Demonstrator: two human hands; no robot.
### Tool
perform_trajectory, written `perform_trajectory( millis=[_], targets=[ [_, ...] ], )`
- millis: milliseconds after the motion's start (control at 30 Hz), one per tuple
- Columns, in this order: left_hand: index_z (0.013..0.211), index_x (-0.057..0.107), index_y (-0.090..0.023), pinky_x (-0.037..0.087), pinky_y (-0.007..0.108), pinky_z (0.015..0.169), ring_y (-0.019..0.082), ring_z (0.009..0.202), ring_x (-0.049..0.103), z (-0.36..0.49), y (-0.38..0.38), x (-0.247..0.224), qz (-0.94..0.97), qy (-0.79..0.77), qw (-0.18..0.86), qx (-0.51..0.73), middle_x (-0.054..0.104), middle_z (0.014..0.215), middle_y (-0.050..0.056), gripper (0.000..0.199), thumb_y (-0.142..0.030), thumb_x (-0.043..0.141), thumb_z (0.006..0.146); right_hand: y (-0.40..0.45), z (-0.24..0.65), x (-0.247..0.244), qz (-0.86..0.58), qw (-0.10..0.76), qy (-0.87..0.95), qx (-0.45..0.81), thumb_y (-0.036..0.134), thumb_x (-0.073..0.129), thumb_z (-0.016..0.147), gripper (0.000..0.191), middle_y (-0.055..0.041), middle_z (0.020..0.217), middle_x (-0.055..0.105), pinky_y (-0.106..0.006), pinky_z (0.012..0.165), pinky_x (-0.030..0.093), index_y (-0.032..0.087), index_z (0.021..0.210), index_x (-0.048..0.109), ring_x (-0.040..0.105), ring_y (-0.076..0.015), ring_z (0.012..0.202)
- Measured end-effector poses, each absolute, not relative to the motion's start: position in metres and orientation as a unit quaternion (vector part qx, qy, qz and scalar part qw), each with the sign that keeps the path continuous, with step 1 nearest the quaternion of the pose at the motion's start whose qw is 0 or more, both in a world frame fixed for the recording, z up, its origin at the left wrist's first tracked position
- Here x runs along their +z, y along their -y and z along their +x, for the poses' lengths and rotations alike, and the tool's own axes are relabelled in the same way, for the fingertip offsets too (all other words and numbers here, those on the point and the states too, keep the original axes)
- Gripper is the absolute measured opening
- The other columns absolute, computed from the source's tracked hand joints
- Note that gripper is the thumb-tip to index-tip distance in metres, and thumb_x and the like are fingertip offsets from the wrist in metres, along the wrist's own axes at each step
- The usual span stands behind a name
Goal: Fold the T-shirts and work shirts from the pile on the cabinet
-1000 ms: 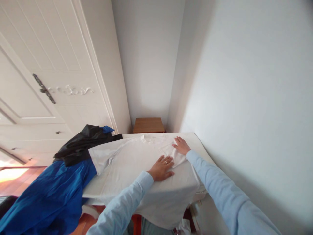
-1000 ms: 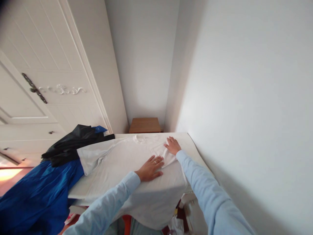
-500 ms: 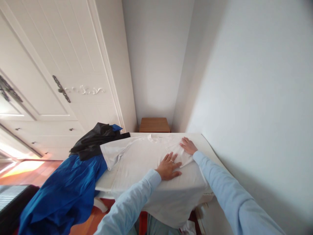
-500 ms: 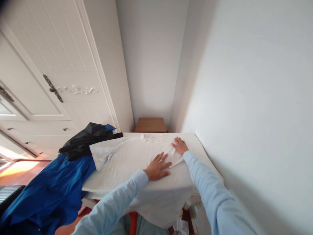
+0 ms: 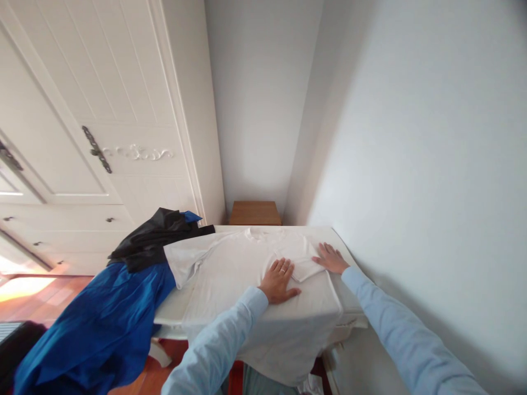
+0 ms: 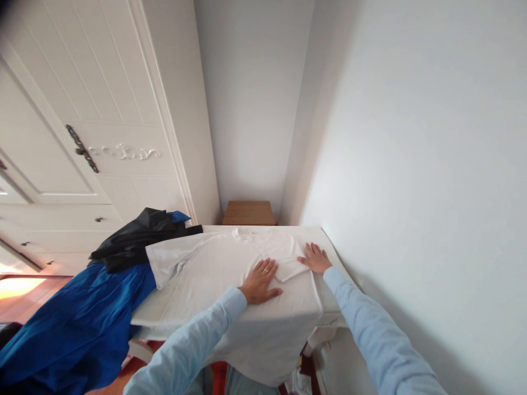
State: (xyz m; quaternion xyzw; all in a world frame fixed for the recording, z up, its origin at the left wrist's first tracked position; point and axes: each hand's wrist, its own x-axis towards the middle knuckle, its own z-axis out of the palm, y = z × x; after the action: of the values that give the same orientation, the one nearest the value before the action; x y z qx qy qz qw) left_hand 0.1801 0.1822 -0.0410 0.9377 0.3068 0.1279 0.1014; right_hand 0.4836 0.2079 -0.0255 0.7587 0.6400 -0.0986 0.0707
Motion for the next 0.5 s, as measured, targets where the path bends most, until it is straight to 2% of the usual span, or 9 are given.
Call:
perform_trajectory(
  millis=[200,400,500],
  targets=[
    [0.157,0.026,-0.009,0.016,0.048,0.125,0.034,0.152,0.018,0.18,-0.182,-0.039,0.936,-0.306,0.111,0.136,0.026,0.162,0.019,0.095,-0.077,0.029,0.091,-0.216,0.476,-0.009,0.751,0.069,-0.651,-0.087,0.057,0.046,0.095,0.089,-0.0195,0.163,0.006,-0.057,0.121,0.017,0.01,0.162,0.012,0.009,-0.0341,0.153],
    [0.153,0.039,-0.016,0.017,0.055,0.124,0.035,0.151,0.02,0.179,-0.178,-0.033,0.937,-0.309,0.1,0.13,0.031,0.16,0.015,0.084,-0.074,0.032,0.093,-0.238,0.442,-0.009,0.696,0.032,-0.715,-0.062,0.052,0.03,0.103,0.069,-0.0095,0.165,0.009,-0.045,0.126,0.011,0.016,0.161,0.021,0.006,-0.0224,0.154],
    [0.154,0.038,-0.018,0.013,0.058,0.124,0.036,0.152,0.018,0.178,-0.175,-0.029,0.932,-0.321,0.106,0.129,0.03,0.161,0.014,0.083,-0.074,0.031,0.093,-0.247,0.437,-0.017,0.685,0.036,-0.724,-0.071,0.052,0.031,0.103,0.067,-0.012,0.163,0.016,-0.046,0.125,0.015,0.014,0.158,0.03,0.013,-0.0231,0.153]
  ],
)
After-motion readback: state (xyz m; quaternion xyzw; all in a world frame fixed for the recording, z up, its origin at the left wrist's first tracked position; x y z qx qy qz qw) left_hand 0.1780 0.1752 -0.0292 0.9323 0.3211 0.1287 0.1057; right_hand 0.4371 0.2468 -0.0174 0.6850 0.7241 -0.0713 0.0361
